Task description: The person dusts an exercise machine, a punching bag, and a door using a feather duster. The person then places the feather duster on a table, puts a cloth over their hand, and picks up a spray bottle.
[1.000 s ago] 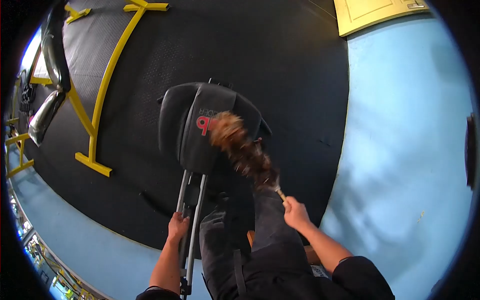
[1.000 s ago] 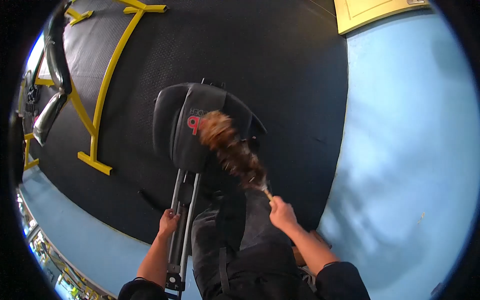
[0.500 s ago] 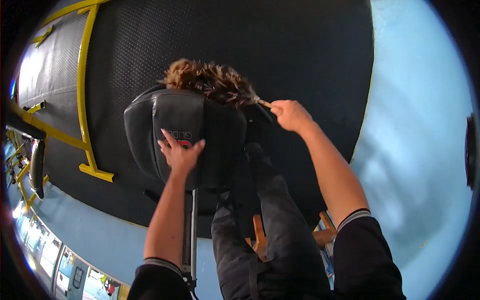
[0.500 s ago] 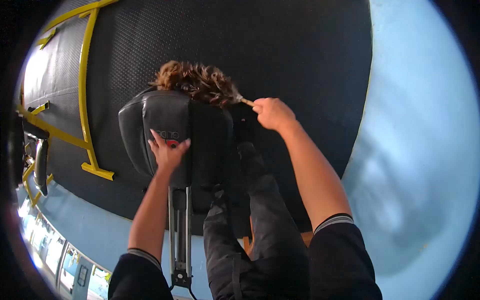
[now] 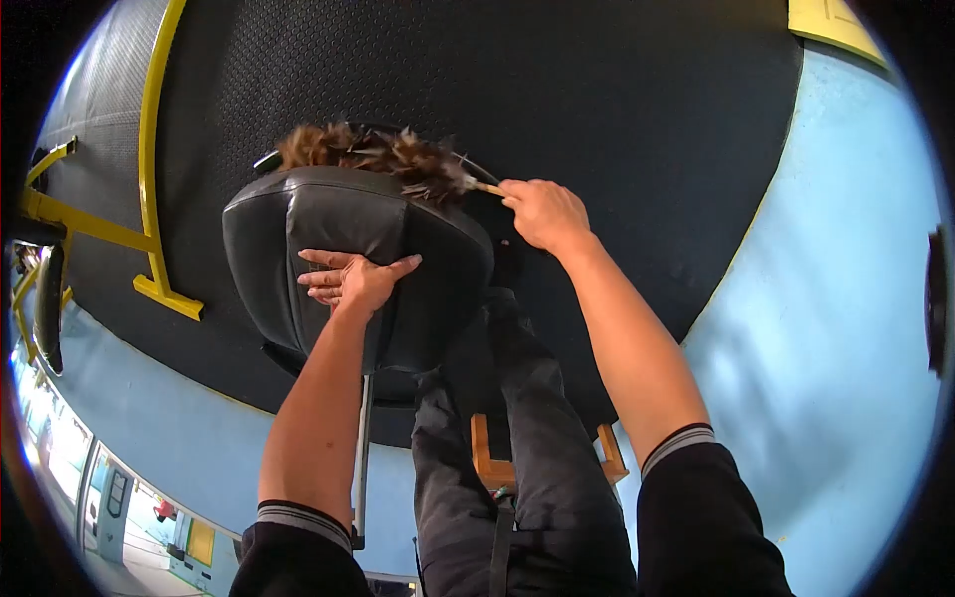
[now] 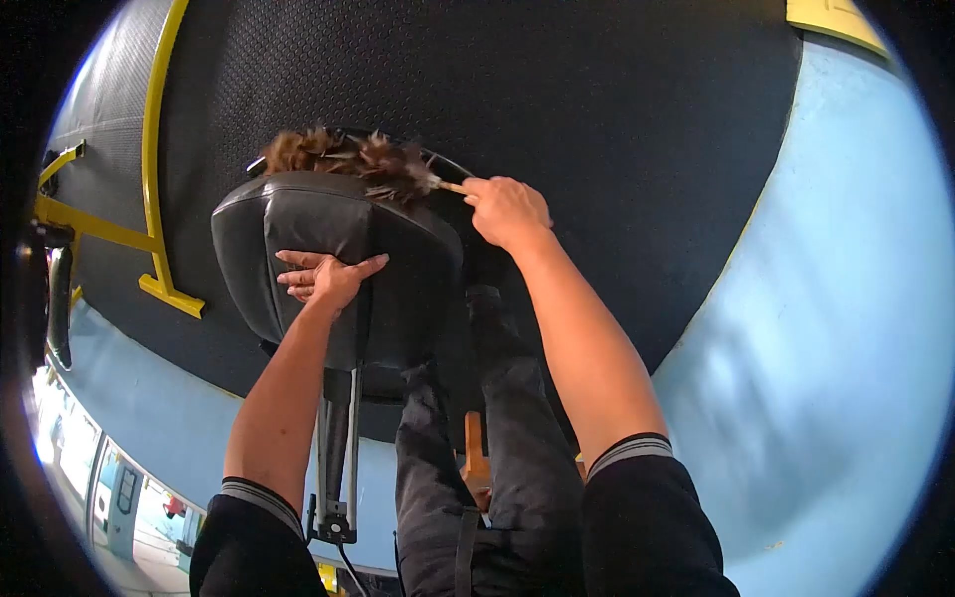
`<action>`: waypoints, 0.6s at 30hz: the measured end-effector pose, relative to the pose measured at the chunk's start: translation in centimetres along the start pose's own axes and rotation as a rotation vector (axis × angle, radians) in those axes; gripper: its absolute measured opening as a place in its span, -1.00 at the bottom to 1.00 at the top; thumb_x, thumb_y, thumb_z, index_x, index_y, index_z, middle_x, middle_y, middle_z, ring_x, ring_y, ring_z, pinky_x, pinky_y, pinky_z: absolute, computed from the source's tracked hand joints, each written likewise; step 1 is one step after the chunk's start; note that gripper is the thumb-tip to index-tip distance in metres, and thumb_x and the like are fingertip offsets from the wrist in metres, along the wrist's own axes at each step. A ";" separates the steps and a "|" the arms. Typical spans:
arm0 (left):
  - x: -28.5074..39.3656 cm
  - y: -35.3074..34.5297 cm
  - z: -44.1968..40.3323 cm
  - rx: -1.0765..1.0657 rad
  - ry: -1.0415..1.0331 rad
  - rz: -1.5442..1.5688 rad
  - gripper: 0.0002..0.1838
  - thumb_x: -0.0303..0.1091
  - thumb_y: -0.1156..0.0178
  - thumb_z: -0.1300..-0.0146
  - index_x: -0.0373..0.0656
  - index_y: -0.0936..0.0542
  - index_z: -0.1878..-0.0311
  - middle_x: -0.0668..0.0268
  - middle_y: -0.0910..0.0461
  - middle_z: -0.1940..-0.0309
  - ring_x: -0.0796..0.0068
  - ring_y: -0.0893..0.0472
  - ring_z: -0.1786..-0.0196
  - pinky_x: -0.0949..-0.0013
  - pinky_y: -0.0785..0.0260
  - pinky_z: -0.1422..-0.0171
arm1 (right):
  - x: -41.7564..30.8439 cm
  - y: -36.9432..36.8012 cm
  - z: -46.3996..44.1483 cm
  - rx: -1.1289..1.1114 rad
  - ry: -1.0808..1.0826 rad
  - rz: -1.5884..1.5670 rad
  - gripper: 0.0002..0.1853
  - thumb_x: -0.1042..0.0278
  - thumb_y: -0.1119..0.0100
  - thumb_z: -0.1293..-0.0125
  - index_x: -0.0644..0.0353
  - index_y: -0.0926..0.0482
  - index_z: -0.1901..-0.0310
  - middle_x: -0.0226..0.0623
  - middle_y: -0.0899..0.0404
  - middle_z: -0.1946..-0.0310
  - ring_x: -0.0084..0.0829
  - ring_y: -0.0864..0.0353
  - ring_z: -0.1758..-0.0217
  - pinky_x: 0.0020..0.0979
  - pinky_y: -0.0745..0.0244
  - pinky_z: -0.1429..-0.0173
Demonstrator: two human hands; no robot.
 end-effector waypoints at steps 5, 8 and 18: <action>-0.7 -1.4 -2.1 -0.015 0.009 -0.010 0.65 0.21 -0.51 0.30 -0.28 0.78 -0.24 -0.37 0.74 -0.29 -0.30 0.61 -0.41 -0.12 0.51 -0.49 | 5.6 -3.6 9.1 0.089 -0.128 -0.185 -0.76 0.23 0.04 -0.30 0.01 -0.53 0.05 -0.03 -0.60 0.30 0.05 -0.55 0.16 -0.02 -0.44 0.10; -0.1 0.1 0.6 -0.046 -0.028 0.038 0.63 0.20 -0.50 0.28 -0.31 0.78 -0.23 -0.39 0.74 -0.28 -0.33 0.63 -0.39 -0.14 0.53 -0.48 | 7.4 -4.5 15.0 0.150 -0.203 -0.220 -0.76 0.28 -0.04 -0.29 0.11 -0.52 0.05 0.00 -0.60 0.29 0.07 -0.57 0.22 -0.05 -0.48 0.16; 0.0 -0.3 -0.1 -0.090 -0.152 -0.004 0.64 0.18 -0.50 0.26 -0.39 0.81 -0.18 -0.53 0.74 -0.22 -0.49 0.67 -0.33 -0.18 0.62 -0.44 | 13.2 -2.7 24.6 0.198 -0.461 -0.087 -0.75 0.31 -0.10 -0.27 0.15 -0.56 0.05 0.00 -0.60 0.31 0.02 -0.59 0.23 -0.12 -0.49 0.20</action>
Point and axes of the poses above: each hand's wrist, its own z-axis away from the middle knuckle, its own y-axis out of the back of the hand, x = y × z, the point moved 10 cm from there along -z, towards the middle knuckle
